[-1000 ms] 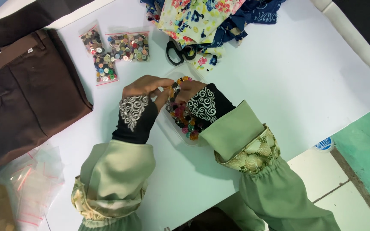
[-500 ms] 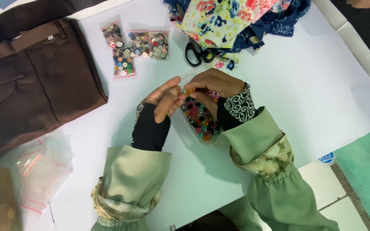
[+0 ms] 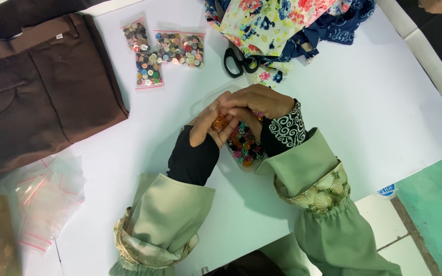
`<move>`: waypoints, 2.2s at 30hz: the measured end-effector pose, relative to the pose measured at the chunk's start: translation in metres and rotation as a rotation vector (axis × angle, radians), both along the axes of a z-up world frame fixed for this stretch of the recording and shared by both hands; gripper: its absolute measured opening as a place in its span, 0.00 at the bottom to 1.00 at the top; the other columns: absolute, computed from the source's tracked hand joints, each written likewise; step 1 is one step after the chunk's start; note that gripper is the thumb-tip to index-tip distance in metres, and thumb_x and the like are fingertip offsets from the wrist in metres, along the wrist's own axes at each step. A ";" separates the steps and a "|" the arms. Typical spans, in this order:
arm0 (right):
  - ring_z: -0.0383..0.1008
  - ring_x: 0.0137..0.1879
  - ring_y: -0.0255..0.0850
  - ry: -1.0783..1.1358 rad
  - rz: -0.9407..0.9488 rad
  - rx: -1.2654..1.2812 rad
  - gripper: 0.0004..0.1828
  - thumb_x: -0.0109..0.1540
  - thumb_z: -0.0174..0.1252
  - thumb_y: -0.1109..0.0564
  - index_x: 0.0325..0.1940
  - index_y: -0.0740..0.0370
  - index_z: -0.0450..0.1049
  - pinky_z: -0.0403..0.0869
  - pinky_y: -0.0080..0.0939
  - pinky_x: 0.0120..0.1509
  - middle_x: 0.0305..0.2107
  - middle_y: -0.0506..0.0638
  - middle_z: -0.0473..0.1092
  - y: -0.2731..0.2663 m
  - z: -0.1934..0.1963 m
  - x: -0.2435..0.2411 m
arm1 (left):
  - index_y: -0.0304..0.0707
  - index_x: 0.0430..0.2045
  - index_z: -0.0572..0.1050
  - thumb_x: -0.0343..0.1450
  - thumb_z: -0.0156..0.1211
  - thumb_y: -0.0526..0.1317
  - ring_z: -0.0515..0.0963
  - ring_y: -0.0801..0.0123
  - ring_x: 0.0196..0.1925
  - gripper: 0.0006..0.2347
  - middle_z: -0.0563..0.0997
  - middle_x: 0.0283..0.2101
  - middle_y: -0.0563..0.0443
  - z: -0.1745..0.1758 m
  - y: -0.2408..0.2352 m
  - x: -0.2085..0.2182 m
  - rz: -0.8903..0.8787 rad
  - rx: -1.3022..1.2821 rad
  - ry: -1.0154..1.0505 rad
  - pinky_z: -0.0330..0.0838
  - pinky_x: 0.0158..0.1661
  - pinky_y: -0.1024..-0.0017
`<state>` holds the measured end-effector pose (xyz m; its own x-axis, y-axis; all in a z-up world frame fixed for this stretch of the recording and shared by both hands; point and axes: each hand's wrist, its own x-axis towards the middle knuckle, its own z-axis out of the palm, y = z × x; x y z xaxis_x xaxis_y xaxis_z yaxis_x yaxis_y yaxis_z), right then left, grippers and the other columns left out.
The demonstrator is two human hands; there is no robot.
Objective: Sorting and placing small buttons into plastic bags
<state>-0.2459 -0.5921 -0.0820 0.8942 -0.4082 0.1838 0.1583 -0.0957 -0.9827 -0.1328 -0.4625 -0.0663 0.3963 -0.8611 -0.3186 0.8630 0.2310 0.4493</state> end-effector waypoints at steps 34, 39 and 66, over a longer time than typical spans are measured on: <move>0.64 0.37 0.39 0.462 -0.124 -1.525 0.32 0.38 0.71 0.20 0.39 0.28 0.74 0.58 0.46 0.37 0.32 0.36 0.64 -0.076 -0.062 -0.046 | 0.35 0.29 0.79 0.65 0.60 0.40 0.81 0.47 0.30 0.07 0.76 0.30 0.40 -0.056 -0.018 -0.013 -0.530 0.487 -2.374 0.77 0.24 0.54; 0.66 0.37 0.43 0.509 -0.140 -1.363 0.15 0.54 0.67 0.39 0.36 0.43 0.72 0.59 0.44 0.40 0.31 0.42 0.65 -0.042 0.014 -0.046 | 0.44 0.25 0.75 0.61 0.62 0.51 0.78 0.49 0.27 0.12 0.72 0.31 0.47 -0.014 -0.014 -0.008 -0.493 0.355 -2.264 0.74 0.21 0.56; 0.70 0.33 0.27 -0.308 -0.096 -0.830 0.26 0.53 0.77 0.62 0.54 0.52 0.80 0.81 0.37 0.43 0.48 0.42 0.75 0.063 -0.037 0.031 | 0.63 0.36 0.83 0.68 0.68 0.46 0.75 0.76 0.30 0.06 0.69 0.29 0.65 -0.033 0.154 0.076 0.420 0.616 -2.264 0.76 0.35 0.78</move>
